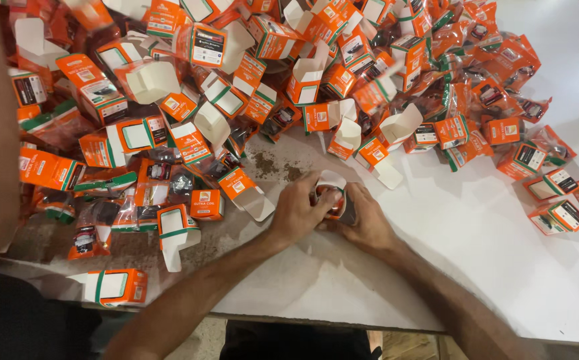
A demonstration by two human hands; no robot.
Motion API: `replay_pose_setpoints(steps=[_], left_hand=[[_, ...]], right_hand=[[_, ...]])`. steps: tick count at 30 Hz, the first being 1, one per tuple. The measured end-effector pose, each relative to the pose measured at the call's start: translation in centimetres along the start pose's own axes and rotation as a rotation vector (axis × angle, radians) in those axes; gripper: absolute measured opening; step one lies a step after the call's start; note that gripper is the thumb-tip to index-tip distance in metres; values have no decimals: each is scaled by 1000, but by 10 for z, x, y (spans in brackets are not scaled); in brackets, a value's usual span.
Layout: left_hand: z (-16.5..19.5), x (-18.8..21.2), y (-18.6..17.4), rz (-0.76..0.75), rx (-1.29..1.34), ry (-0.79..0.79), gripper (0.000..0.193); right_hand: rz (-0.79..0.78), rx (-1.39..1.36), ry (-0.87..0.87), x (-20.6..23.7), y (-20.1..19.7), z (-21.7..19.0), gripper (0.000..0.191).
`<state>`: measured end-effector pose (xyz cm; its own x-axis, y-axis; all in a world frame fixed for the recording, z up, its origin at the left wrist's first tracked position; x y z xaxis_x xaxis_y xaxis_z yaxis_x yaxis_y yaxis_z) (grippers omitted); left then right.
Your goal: The person folds flat pre-cut paperboard boxes into open boxes at a table, pressing the flaps and creases to shape each box, and places the finished boxes onto a large pile of folded boxes and packaged items on the table. The person repeats this folding cycle continuously throughout the clip.
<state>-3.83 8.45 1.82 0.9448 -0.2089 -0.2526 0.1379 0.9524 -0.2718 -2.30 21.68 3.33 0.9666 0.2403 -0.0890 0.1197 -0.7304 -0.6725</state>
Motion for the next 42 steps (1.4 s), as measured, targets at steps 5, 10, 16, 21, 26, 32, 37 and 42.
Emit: replay_pose_setpoints(steps=[5,10,16,21,26,32,37,42], left_hand=[[11,-17,-1,74,-211,315,30],[-6,-11,1,25,-92,158,31],[7,-3,-2,27,-73,158,25],[11,-4,-1,49,-107,196,24],[18,-5,-6,84,-182,283,24],[7,-5,-4,56,-144,190,22],[10,-5,-6,63,-134,202,23],[9,-5,-6,57,-82,167,24]], right_hand=[[44,50,2,-1,-6,-10,64],[43,76,-64,1,-6,-17,61],[24,66,-66,1,-3,-8,54],[25,81,-10,0,-2,1,55],[34,94,-62,1,-3,-5,59],[24,88,-10,1,-2,2,76],[81,-4,21,8,-4,10,76],[78,2,62,11,-3,14,70]])
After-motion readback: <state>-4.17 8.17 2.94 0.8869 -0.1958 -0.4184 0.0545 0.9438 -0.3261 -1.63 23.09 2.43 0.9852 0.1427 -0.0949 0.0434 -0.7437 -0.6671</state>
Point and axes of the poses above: each hand's wrist, its own x-axis away from the middle knuckle, its own y-axis out of the palm, z = x × y, the point moved 10 cm from there along -x, towards the middle knuckle, and after that the axes turned 12 degrees about y, right-handed, at the moved point
